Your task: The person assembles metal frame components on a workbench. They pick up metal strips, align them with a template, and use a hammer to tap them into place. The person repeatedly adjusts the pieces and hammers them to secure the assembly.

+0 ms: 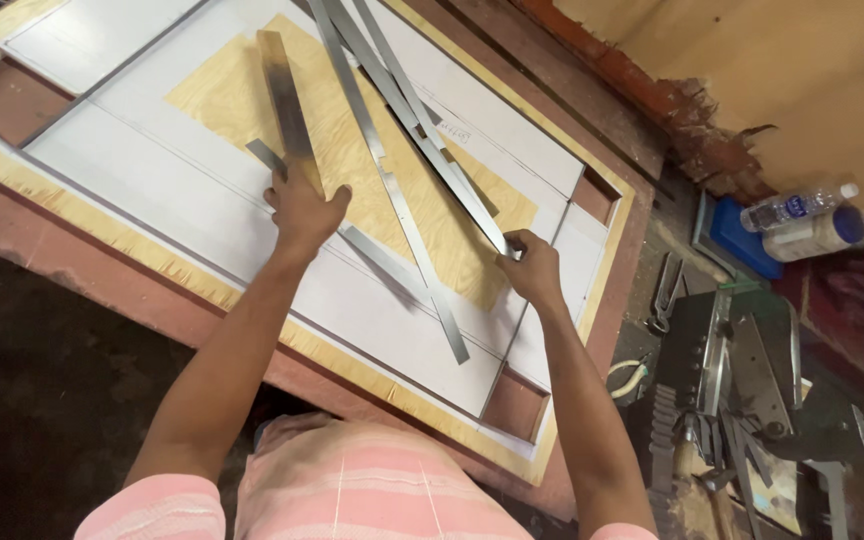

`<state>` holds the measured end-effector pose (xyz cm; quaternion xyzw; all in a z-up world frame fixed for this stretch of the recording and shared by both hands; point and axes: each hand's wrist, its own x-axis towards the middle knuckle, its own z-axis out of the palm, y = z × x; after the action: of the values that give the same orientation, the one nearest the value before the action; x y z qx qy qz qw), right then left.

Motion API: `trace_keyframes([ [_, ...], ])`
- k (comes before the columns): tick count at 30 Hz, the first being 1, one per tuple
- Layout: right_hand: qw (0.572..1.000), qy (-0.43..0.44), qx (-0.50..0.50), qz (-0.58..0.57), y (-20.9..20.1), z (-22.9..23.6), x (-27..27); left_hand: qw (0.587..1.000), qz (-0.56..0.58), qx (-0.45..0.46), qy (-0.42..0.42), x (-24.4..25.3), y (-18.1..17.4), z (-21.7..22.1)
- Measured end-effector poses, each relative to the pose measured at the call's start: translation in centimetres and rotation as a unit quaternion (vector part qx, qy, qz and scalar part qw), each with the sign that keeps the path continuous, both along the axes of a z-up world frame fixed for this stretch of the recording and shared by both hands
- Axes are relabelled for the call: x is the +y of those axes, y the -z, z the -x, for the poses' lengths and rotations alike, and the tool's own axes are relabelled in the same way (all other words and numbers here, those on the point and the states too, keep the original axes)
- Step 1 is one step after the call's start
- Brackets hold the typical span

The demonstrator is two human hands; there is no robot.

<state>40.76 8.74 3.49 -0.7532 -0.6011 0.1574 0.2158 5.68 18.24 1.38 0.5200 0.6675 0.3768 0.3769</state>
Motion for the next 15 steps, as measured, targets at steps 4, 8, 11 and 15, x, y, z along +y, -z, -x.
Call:
trace_keyframes([
  [4, 0.978, -0.006, -0.180, -0.104, 0.7, 0.2, -0.6, 0.995, -0.028, -0.088, 0.036, 0.1, -0.7, -1.5],
  [8, 0.989, -0.020, -0.077, -0.124, -0.5, 5.0, -2.9, 0.982, -0.015, -0.168, 0.081, 0.7, -1.0, -2.2],
  [11, 0.996, -0.021, -0.082, 0.021, -1.7, 9.4, -6.5, 0.985, -0.144, 0.009, 0.093, -1.2, -0.7, -1.7],
  [15, 0.991, 0.000, -0.098, 0.090, -3.3, 12.0, -7.9, 0.960, -0.138, 0.198, 0.143, -6.9, -1.3, 0.4],
])
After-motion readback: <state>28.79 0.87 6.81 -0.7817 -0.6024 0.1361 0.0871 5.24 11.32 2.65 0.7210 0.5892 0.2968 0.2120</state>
